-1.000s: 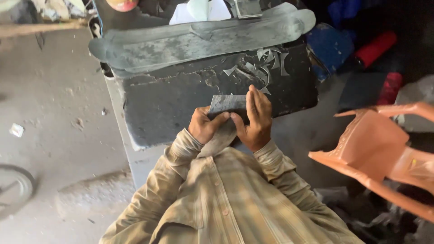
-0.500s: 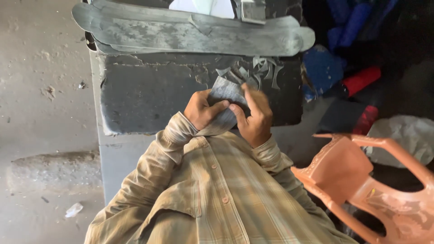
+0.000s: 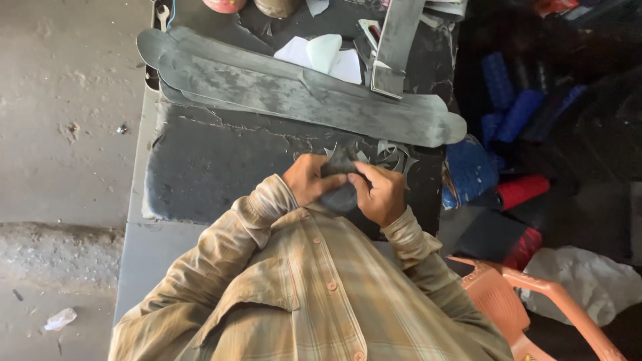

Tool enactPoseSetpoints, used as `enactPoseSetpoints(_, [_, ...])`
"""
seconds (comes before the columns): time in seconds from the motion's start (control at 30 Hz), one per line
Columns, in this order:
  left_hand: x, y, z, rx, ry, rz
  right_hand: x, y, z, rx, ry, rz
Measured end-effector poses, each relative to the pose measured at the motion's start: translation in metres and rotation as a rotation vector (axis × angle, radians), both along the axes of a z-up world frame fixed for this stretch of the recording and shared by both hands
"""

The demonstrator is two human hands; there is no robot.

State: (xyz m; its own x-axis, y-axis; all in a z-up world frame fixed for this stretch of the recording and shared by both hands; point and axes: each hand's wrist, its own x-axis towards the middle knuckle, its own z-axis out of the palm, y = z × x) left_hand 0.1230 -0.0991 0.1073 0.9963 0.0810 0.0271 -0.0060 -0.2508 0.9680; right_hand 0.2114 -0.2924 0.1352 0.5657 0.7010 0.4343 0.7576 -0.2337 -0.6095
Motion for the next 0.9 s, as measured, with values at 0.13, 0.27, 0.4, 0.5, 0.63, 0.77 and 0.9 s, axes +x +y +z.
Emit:
enactPoseSetpoints(0.13, [-0.003,0.004,0.005,-0.164,0.082,-0.085,0.006,-0.007,-0.018,-0.079,0.166,0.034])
enactPoseSetpoints(0.27, [0.004,0.004,0.010,-0.176,0.081,0.009,0.000,0.015,0.020,-0.068,0.099,-0.071])
enactPoseSetpoints(0.4, [0.017,0.003,0.000,0.086,0.090,0.044,0.002,0.026,0.041,-0.044,-0.210,-0.046])
enactPoseSetpoints(0.5, [0.008,0.002,0.005,-0.027,0.128,-0.024,0.003,0.019,0.043,-0.105,-0.096,0.104])
enactPoseSetpoints(0.63, [0.005,0.002,0.015,-0.038,0.149,-0.092,0.007,0.019,0.054,-0.181,-0.003,0.187])
enactPoseSetpoints(0.77, [-0.007,-0.008,0.023,-0.102,0.094,-0.100,0.000,0.017,0.050,-0.218,0.007,0.195])
enactPoseSetpoints(0.9, [-0.013,-0.021,0.010,-0.043,0.128,-0.092,-0.002,0.009,0.036,-0.208,0.080,0.191])
